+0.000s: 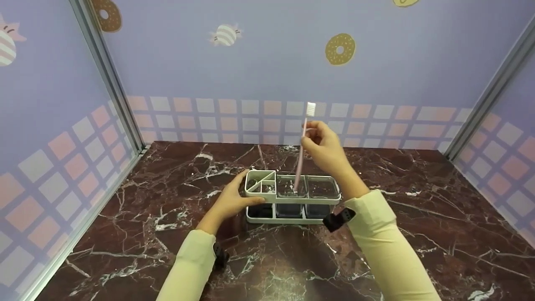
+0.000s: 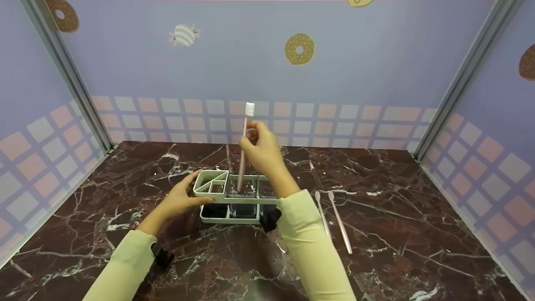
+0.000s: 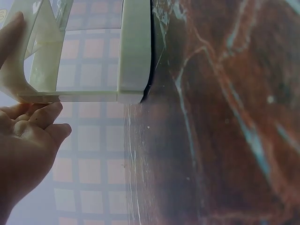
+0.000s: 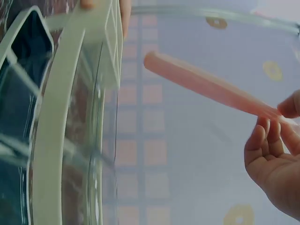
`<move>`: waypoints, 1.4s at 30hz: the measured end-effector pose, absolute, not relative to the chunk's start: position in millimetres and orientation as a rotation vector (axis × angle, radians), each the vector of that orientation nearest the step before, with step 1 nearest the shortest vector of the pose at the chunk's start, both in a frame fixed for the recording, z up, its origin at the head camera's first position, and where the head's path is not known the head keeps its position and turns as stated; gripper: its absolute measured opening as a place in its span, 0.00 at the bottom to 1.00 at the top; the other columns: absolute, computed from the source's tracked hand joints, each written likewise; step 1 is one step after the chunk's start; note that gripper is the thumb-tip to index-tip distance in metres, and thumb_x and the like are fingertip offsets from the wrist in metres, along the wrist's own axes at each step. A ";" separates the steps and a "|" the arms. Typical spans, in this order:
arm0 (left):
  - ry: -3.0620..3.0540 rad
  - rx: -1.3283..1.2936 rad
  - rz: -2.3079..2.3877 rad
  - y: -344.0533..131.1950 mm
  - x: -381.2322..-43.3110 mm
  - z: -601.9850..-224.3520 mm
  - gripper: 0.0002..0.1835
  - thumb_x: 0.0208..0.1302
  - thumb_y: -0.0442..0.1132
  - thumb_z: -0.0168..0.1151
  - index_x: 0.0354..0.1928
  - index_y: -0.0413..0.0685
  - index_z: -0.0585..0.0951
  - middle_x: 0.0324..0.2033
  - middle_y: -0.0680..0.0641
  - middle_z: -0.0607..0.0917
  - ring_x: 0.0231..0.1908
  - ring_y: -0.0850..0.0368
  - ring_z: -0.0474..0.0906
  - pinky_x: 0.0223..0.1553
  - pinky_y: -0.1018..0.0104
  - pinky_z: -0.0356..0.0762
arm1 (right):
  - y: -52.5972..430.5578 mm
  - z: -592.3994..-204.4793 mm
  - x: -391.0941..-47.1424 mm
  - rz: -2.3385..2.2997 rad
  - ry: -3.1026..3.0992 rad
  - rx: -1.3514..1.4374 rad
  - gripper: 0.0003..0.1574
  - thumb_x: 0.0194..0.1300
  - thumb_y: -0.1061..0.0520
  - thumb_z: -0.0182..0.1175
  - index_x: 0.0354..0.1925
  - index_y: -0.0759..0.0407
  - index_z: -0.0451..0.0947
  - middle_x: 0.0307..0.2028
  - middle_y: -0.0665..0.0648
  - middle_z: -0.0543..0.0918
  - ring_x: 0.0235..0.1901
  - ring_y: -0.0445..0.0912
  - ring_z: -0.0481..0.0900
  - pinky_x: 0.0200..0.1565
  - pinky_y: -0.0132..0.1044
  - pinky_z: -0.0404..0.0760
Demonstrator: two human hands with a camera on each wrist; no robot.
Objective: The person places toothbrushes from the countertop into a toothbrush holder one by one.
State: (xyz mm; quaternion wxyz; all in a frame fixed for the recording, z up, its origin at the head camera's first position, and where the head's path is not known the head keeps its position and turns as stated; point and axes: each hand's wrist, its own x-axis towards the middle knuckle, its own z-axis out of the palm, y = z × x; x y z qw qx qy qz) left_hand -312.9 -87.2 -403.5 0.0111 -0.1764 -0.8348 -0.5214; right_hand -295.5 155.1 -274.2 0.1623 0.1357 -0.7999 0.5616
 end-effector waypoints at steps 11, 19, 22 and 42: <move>-2.543 -0.595 -1.695 -84.0 -315.1 -403.8 0.53 0.45 0.39 0.79 0.72 0.38 0.59 0.59 0.38 0.76 0.55 0.43 0.74 0.64 0.51 0.65 | 115.5 -278.7 -296.1 1.551 -2.096 0.512 0.16 0.61 0.68 0.55 0.49 0.70 0.73 0.30 0.56 0.78 0.26 0.42 0.71 0.28 0.27 0.72; -2.559 -0.551 -1.664 -85.2 -315.2 -405.2 0.52 0.46 0.41 0.78 0.72 0.40 0.60 0.60 0.39 0.76 0.59 0.45 0.72 0.65 0.50 0.63 | 103.4 -293.6 -297.4 1.508 -2.117 0.528 0.15 0.61 0.69 0.55 0.48 0.71 0.73 0.30 0.56 0.76 0.27 0.42 0.71 0.29 0.28 0.73; -2.539 -0.560 -1.685 -85.6 -315.1 -406.4 0.52 0.46 0.40 0.78 0.72 0.40 0.60 0.59 0.39 0.77 0.57 0.45 0.73 0.65 0.51 0.64 | 101.5 -303.4 -299.0 1.478 -2.144 0.534 0.14 0.61 0.68 0.55 0.46 0.70 0.73 0.28 0.56 0.76 0.26 0.43 0.70 0.28 0.28 0.72; -2.496 -0.600 -1.808 -86.3 -310.8 -404.3 0.50 0.49 0.33 0.75 0.72 0.35 0.57 0.58 0.36 0.75 0.51 0.44 0.77 0.57 0.52 0.73 | 91.4 -363.0 -306.8 1.201 -2.297 0.623 0.06 0.58 0.68 0.56 0.37 0.66 0.75 0.28 0.57 0.79 0.26 0.42 0.72 0.30 0.30 0.73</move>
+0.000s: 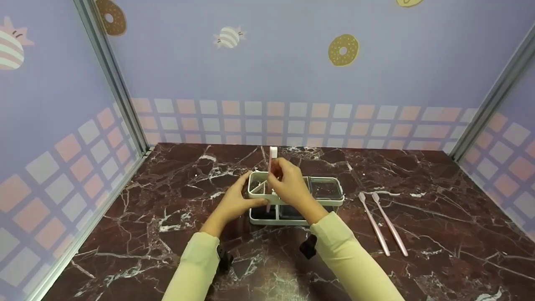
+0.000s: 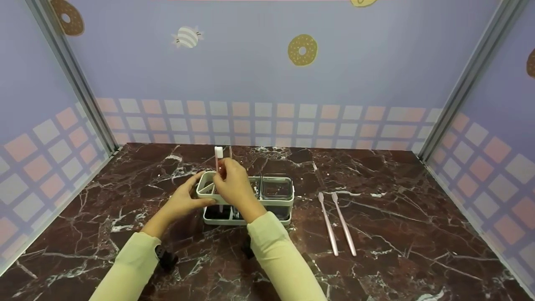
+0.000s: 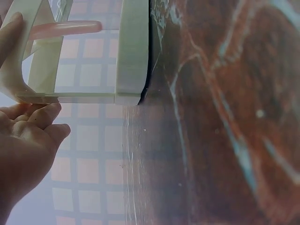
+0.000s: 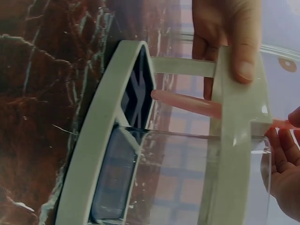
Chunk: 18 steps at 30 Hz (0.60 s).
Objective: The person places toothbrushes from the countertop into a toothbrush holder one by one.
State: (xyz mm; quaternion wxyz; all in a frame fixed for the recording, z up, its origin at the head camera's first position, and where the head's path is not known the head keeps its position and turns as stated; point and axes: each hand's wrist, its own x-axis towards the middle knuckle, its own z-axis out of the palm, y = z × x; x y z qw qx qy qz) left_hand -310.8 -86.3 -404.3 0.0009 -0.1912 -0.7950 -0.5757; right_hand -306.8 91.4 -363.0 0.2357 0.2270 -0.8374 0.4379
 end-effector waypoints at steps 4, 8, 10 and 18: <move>-2.511 -0.622 -1.810 -85.8 -297.4 -388.2 0.48 0.51 0.33 0.74 0.71 0.32 0.57 0.58 0.34 0.75 0.51 0.44 0.77 0.56 0.52 0.74 | 91.0 -366.8 -306.5 1.187 -2.303 0.636 0.08 0.57 0.68 0.56 0.37 0.67 0.75 0.29 0.58 0.80 0.26 0.43 0.74 0.30 0.31 0.75; -2.510 -0.647 -1.830 -86.0 -290.7 -379.7 0.47 0.52 0.33 0.73 0.71 0.31 0.57 0.58 0.34 0.74 0.52 0.43 0.77 0.56 0.53 0.74 | 90.8 -369.6 -306.9 1.155 -2.305 0.642 0.08 0.57 0.68 0.57 0.37 0.68 0.76 0.29 0.59 0.80 0.27 0.44 0.75 0.31 0.32 0.76; -2.510 -0.656 -1.842 -86.2 -289.6 -378.3 0.47 0.52 0.33 0.73 0.71 0.31 0.57 0.59 0.34 0.74 0.52 0.43 0.77 0.56 0.53 0.75 | 90.6 -370.6 -307.2 1.147 -2.305 0.644 0.07 0.57 0.68 0.57 0.37 0.68 0.76 0.29 0.59 0.80 0.28 0.45 0.76 0.31 0.32 0.77; -2.511 -0.647 -1.850 -86.3 -290.4 -379.1 0.48 0.52 0.33 0.73 0.71 0.33 0.57 0.58 0.34 0.75 0.52 0.44 0.77 0.56 0.53 0.75 | 89.1 -372.0 -306.6 1.131 -2.330 0.654 0.09 0.57 0.68 0.57 0.38 0.69 0.77 0.30 0.60 0.81 0.29 0.47 0.77 0.33 0.35 0.78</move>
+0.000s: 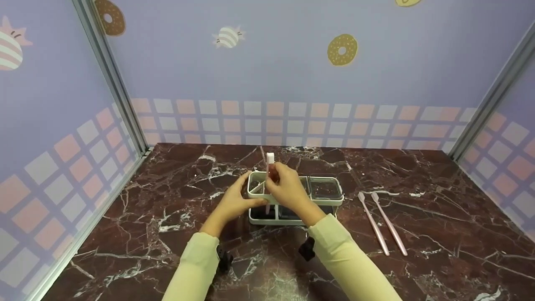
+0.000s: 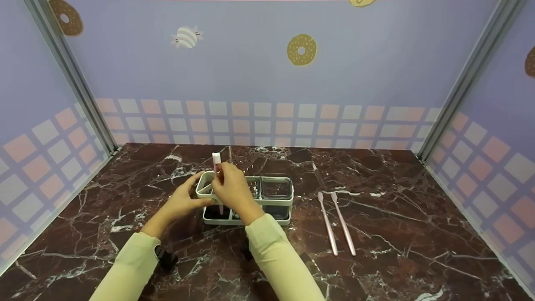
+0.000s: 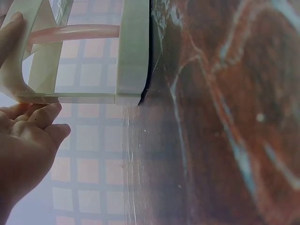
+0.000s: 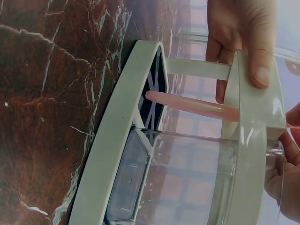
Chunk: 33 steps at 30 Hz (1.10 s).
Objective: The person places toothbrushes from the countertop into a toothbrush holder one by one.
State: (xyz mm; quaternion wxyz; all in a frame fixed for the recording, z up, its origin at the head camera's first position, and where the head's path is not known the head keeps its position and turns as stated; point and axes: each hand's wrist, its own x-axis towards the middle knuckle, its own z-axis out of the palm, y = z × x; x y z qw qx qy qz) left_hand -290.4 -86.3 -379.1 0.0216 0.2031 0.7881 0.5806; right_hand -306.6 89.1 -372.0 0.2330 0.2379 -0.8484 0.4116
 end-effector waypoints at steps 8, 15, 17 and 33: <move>2.409 0.648 1.817 -86.0 -292.4 -379.9 0.47 0.52 0.31 0.73 0.71 0.32 0.56 0.59 0.33 0.74 0.53 0.43 0.76 0.56 0.54 0.75 | 88.6 -371.4 -306.5 1.130 -2.356 0.642 0.09 0.58 0.68 0.57 0.40 0.69 0.76 0.31 0.61 0.82 0.31 0.49 0.79 0.35 0.39 0.81; 2.439 0.633 1.798 -84.9 -291.0 -377.9 0.48 0.52 0.32 0.73 0.71 0.32 0.56 0.58 0.33 0.74 0.53 0.43 0.76 0.56 0.53 0.74 | 88.6 -369.6 -306.4 1.166 -2.403 0.637 0.11 0.62 0.67 0.56 0.44 0.69 0.77 0.35 0.62 0.83 0.33 0.49 0.82 0.38 0.39 0.83; 2.445 0.631 1.801 -84.4 -290.6 -377.8 0.48 0.52 0.32 0.73 0.71 0.32 0.56 0.58 0.33 0.74 0.53 0.43 0.76 0.56 0.53 0.74 | 88.4 -369.1 -306.2 1.166 -2.409 0.632 0.10 0.62 0.67 0.56 0.43 0.69 0.77 0.35 0.62 0.84 0.33 0.50 0.82 0.38 0.39 0.83; 2.490 0.600 1.814 -87.2 -316.7 -410.4 0.50 0.49 0.35 0.76 0.72 0.38 0.58 0.58 0.36 0.76 0.52 0.45 0.77 0.59 0.52 0.72 | 95.1 -358.3 -307.4 1.132 -2.437 0.632 0.10 0.60 0.65 0.59 0.41 0.69 0.78 0.34 0.61 0.83 0.33 0.50 0.81 0.39 0.40 0.82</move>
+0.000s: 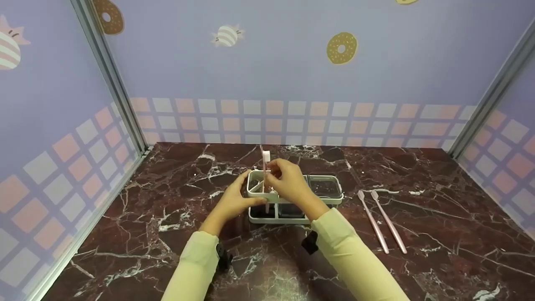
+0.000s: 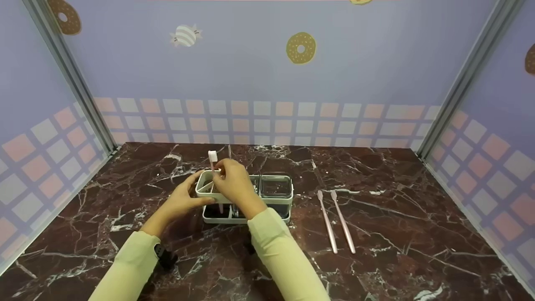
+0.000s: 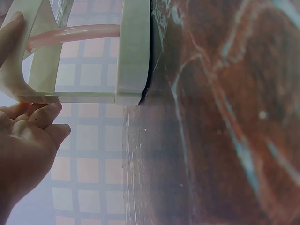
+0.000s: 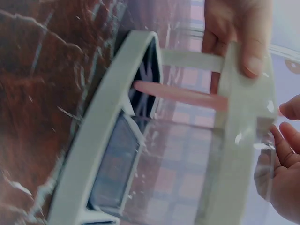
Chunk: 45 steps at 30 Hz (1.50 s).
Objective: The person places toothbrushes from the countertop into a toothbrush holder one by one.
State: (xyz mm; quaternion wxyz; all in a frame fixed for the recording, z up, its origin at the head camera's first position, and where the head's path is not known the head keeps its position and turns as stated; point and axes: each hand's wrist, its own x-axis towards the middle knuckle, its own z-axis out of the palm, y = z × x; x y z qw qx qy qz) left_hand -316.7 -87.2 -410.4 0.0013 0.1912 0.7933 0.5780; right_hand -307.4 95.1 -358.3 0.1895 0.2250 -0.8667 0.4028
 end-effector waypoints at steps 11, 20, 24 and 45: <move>2.545 0.531 1.754 -87.6 -314.0 -407.4 0.54 0.46 0.41 0.79 0.73 0.42 0.57 0.60 0.38 0.75 0.56 0.45 0.75 0.63 0.51 0.66 | 131.3 -331.4 -300.1 1.154 -2.499 0.521 0.16 0.65 0.60 0.58 0.49 0.68 0.77 0.37 0.59 0.82 0.37 0.50 0.80 0.44 0.40 0.80; 2.601 0.520 1.693 -90.9 -313.8 -407.5 0.56 0.44 0.45 0.79 0.73 0.41 0.57 0.64 0.36 0.71 0.63 0.41 0.68 0.66 0.47 0.61 | 206.9 -334.0 -286.3 1.028 -2.541 0.440 0.20 0.64 0.62 0.59 0.52 0.71 0.75 0.40 0.65 0.82 0.40 0.55 0.80 0.48 0.47 0.80; 2.609 0.525 1.664 -90.9 -314.1 -407.1 0.56 0.45 0.46 0.79 0.73 0.41 0.56 0.66 0.36 0.69 0.64 0.41 0.67 0.66 0.47 0.62 | 247.0 -341.1 -282.0 0.993 -2.546 0.354 0.20 0.64 0.62 0.59 0.52 0.72 0.75 0.39 0.66 0.81 0.40 0.56 0.80 0.48 0.50 0.80; 2.511 0.566 1.738 -85.0 -315.7 -406.5 0.53 0.50 0.38 0.76 0.73 0.34 0.53 0.65 0.34 0.70 0.62 0.42 0.69 0.64 0.51 0.66 | 361.0 -375.6 -255.4 0.941 -2.758 -0.002 0.29 0.71 0.54 0.52 0.60 0.75 0.67 0.50 0.74 0.78 0.49 0.64 0.77 0.48 0.54 0.77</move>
